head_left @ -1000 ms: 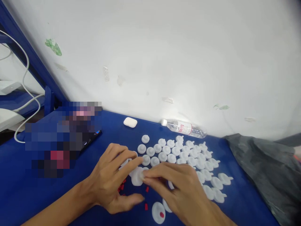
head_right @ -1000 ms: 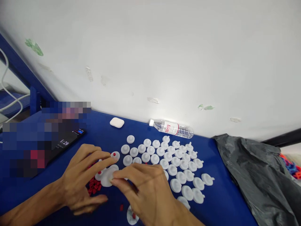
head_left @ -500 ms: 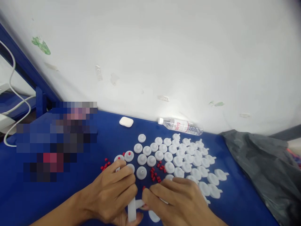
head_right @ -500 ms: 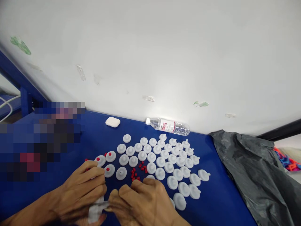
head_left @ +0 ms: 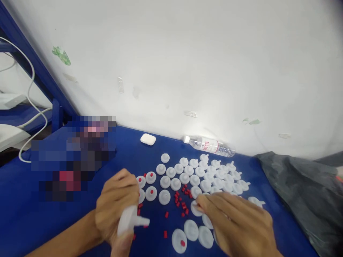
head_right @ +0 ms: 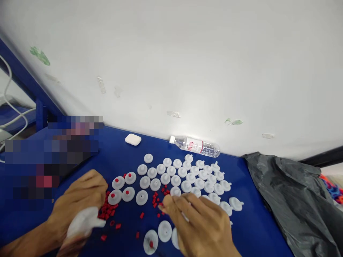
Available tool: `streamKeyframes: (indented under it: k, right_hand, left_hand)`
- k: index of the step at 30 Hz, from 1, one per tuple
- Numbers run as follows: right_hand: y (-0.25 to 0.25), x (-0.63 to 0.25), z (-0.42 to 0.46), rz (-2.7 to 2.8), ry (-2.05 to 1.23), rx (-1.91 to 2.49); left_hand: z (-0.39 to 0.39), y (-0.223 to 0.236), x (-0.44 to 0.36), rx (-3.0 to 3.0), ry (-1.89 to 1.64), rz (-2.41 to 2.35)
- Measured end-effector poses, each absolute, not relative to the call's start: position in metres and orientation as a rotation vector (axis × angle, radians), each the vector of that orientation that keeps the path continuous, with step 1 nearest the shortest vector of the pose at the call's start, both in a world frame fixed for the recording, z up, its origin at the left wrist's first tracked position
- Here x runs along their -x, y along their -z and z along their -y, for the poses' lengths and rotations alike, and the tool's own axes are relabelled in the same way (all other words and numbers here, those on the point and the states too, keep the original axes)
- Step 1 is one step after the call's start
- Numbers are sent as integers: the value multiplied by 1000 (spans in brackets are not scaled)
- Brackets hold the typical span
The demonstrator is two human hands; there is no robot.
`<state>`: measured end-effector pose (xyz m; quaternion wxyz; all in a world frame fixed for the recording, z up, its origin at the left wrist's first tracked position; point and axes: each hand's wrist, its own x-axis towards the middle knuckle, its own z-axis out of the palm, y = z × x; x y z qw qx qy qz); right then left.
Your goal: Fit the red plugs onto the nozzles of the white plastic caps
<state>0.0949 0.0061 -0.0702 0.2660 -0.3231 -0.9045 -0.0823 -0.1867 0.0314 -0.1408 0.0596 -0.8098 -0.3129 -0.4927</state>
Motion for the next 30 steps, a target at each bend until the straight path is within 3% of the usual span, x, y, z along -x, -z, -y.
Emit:
streamKeyframes:
  k: [8, 20, 24, 30]
  right_hand:
    - [105, -100, -17, 2669, 5, 1023]
    - [79, -88, -23, 2484, -66, 1109]
    - [69, -73, -17, 2401, -277, 984]
    - [68, -59, -23, 2347, -304, 824]
  left_hand:
    - [-39, 124, 183, 2550, 1449, 838]
    - [-42, 118, 185, 2535, 1281, 819]
    - [-42, 119, 186, 2532, 1244, 811]
    - [-44, 118, 190, 2500, 1280, 831]
